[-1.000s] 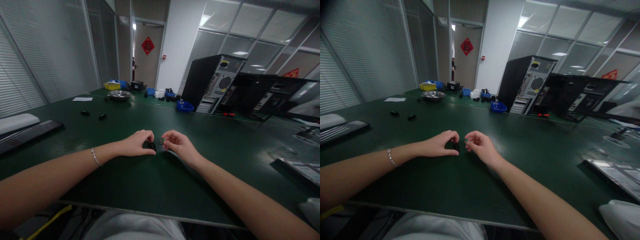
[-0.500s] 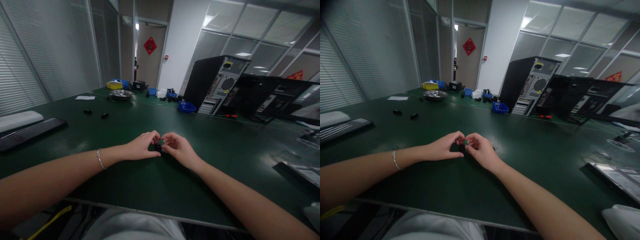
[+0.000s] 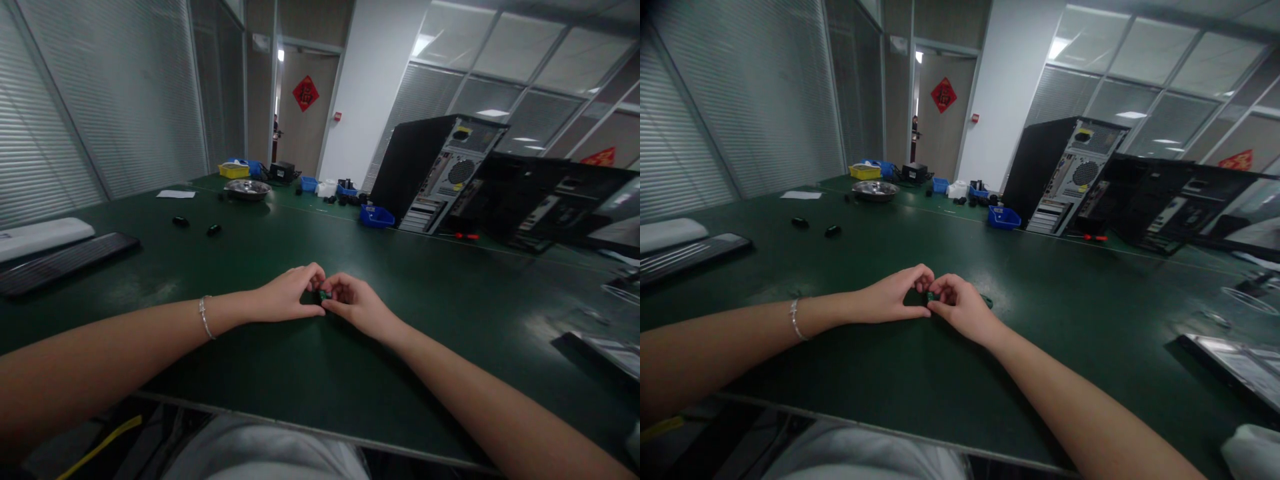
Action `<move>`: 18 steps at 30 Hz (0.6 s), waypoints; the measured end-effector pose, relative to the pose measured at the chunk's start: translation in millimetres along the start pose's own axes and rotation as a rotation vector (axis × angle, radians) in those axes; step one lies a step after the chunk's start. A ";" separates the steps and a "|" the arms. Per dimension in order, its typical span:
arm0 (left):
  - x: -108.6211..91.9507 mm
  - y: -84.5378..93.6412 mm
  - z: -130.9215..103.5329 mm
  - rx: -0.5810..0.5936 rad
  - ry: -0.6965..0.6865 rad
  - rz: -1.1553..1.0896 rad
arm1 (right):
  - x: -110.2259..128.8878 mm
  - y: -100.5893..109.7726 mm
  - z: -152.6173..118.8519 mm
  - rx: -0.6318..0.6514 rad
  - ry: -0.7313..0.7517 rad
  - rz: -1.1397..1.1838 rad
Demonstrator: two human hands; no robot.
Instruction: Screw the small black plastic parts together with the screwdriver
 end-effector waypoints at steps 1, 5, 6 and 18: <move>-0.5 0.1 0.0 0.001 0.000 -0.005 | -0.9 0.2 0.2 -0.004 -0.005 -0.007; -0.4 0.0 0.1 -0.002 0.005 -0.022 | -3.4 1.2 0.9 -0.023 -0.005 -0.047; -0.1 -0.2 0.2 -0.001 0.007 -0.026 | -3.6 1.1 1.0 -0.022 -0.004 -0.055; 1.4 0.9 -0.3 0.010 0.006 -0.062 | 9.9 3.2 -6.1 0.017 0.006 -0.124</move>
Point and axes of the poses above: each hand's wrist, its own z-axis towards the middle knuckle, its own y-axis out of the back of the hand, x = y × z, the point moved 8 cm from there along z, towards the middle knuckle, and after that the axes turned 3 degrees about x, right-handed, at the moved point
